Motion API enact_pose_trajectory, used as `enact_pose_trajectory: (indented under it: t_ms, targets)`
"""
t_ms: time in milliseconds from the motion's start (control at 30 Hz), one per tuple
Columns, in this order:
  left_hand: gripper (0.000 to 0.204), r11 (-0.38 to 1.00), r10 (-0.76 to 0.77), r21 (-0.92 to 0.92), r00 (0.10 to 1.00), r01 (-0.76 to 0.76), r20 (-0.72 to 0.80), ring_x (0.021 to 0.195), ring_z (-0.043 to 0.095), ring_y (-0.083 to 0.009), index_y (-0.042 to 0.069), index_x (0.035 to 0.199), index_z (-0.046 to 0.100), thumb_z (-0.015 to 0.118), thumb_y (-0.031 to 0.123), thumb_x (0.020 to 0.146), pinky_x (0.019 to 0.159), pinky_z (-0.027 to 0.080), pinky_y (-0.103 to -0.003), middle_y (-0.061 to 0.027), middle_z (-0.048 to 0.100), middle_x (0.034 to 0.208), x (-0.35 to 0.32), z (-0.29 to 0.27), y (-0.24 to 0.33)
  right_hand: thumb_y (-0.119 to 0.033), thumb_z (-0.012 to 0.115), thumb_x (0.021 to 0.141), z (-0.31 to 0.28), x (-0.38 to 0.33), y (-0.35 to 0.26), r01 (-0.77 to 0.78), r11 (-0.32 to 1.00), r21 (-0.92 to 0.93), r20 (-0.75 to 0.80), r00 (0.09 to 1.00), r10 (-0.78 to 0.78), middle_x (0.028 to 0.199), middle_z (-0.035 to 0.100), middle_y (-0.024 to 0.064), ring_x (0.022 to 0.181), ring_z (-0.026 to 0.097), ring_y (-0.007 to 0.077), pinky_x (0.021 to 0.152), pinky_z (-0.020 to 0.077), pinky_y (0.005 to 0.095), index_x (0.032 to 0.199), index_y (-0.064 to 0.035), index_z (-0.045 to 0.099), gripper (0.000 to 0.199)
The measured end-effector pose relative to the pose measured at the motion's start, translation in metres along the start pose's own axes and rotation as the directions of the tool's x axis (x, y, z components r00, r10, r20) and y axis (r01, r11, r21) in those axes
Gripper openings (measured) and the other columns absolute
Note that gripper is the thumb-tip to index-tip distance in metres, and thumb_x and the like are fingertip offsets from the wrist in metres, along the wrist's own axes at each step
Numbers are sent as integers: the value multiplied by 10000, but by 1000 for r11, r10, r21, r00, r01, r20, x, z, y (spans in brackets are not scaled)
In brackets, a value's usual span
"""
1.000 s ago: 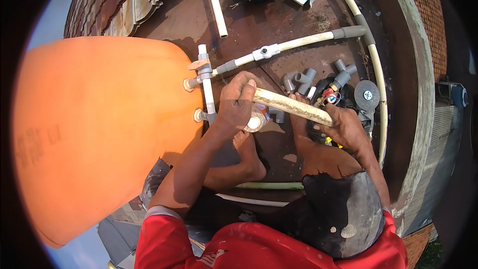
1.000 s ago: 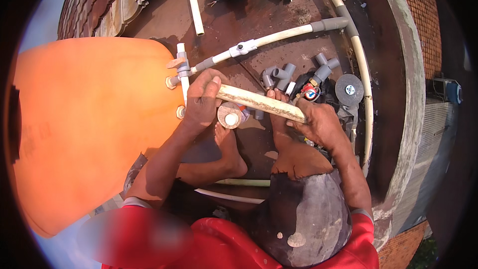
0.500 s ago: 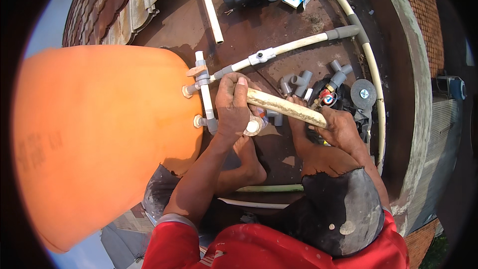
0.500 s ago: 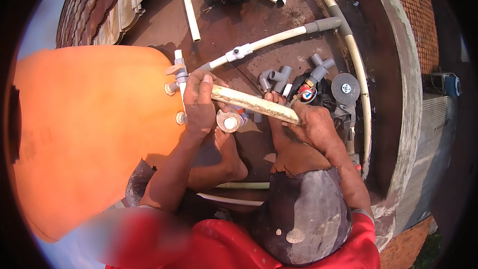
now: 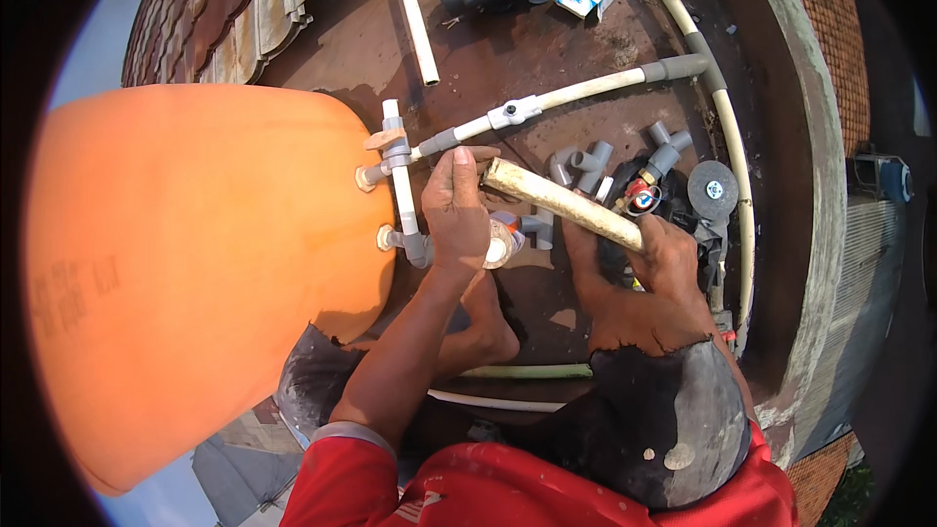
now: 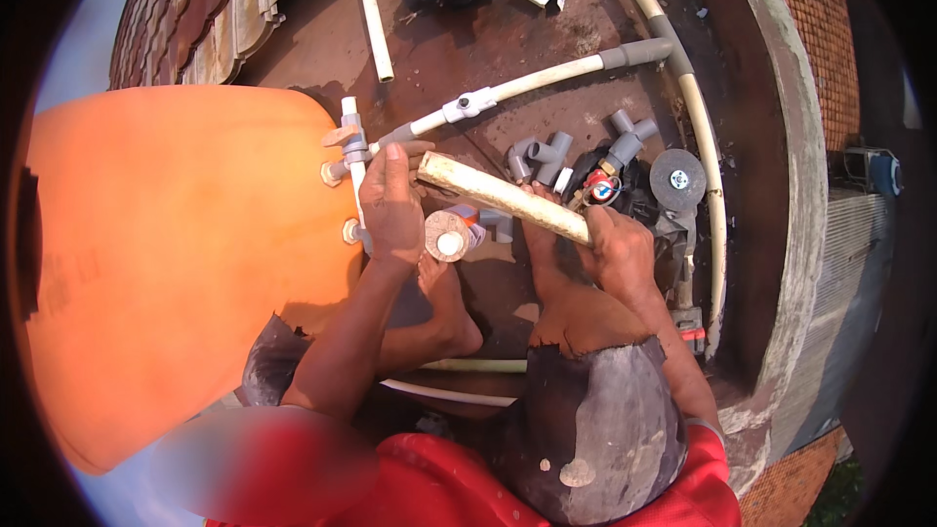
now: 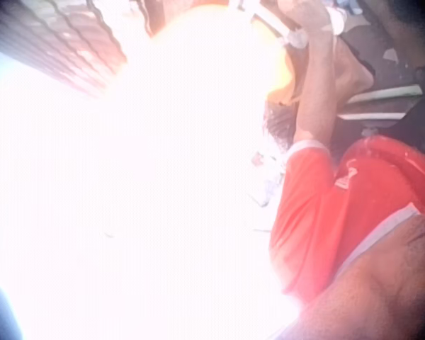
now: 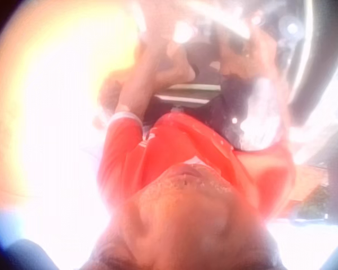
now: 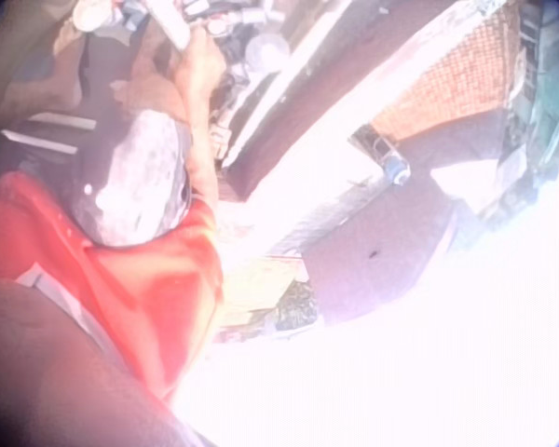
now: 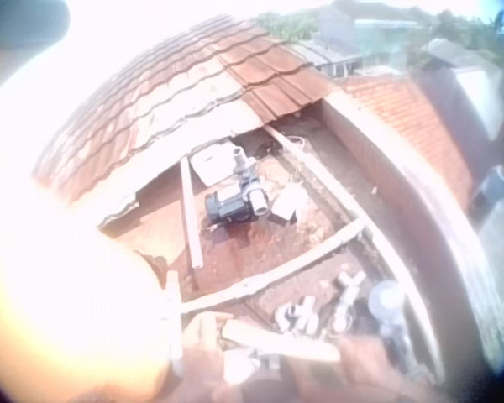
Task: The person assembles a plumbing system on a rooftop, wrapping thread seal tape on pipe fittings, screwing them together, and using an angle grinder to cut a PVC pipe. They connect the cut pipe to a valve assembly and position it near a water tank.
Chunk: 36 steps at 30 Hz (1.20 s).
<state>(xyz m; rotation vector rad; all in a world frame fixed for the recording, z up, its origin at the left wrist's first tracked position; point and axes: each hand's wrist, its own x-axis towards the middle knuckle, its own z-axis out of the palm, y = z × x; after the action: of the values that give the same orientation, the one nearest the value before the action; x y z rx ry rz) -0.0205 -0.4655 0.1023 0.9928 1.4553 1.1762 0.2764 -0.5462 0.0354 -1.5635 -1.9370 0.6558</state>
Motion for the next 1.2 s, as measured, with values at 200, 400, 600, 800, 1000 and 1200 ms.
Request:
enact_pose_trajectory:
  t_ms: [200, 400, 600, 800, 1000, 1200]
  targets:
    - [487, 970, -29, -239, 1000, 31, 12, 1151, 718, -267, -19, 1461, 543, 679, 328, 1148, 1075, 572, -440, -197, 748, 1248, -16, 44, 7, -112, 861, 787, 12, -1, 1, 37, 993, -112, -159, 986, -54, 813, 629, 122, 747, 698, 384, 674, 562, 500, 944, -77, 623, 287]
    - [445, 830, -173, -537, 985, 152, 12, 802, 622, -233, 95, 1164, 547, 645, 529, 1144, 821, 558, -443, -49, 564, 892, 1, 81, 6, -347, 842, 938, 13, 17, 1, -44, 920, 390, 247, 967, -58, 1090, 711, 236, 1040, 714, 480, 955, 577, 550, 1270, -4, 655, 512]
    - [332, 991, -136, 44, 965, 129, 226, 770, 618, -136, 66, 1238, 519, 722, 304, 1126, 561, 540, -299, -42, 566, 965, 54, 51, 64, -217, 827, 984, -21, -36, 34, -453, 889, 72, -364, 818, 446, 1056, 697, 194, 973, 689, 417, 871, 563, 513, 1085, 4, 682, 284]
    - [517, 902, -404, 380, 711, 205, 575, 679, 618, -91, 45, 1460, 566, 664, 446, 1149, 592, 560, -280, -12, 603, 853, 36, 51, 58, -259, 801, 866, -56, -84, 120, -815, 579, 31, 56, 579, 813, 1173, 751, 309, 1099, 750, 434, 1005, 588, 488, 1266, 105, 684, 554]
    - [722, 788, -477, 615, 663, 30, 578, 831, 683, -183, 14, 1532, 524, 697, 561, 1093, 793, 589, -369, -114, 696, 1037, 38, 57, 52, -230, 756, 915, -57, -121, 158, -805, 65, 590, 539, 452, 710, 1152, 768, 140, 1052, 748, 262, 934, 611, 357, 1375, 69, 677, 554]
    - [664, 571, -289, 714, 715, -405, 636, 1227, 703, -525, -26, 1504, 518, 641, 491, 1106, 1036, 532, -578, -385, 718, 1272, 51, 58, 23, -186, 846, 974, -102, -86, 82, -786, 381, 487, 341, 572, 746, 1226, 758, 123, 1153, 708, 213, 1043, 559, 371, 1349, 36, 641, 481]
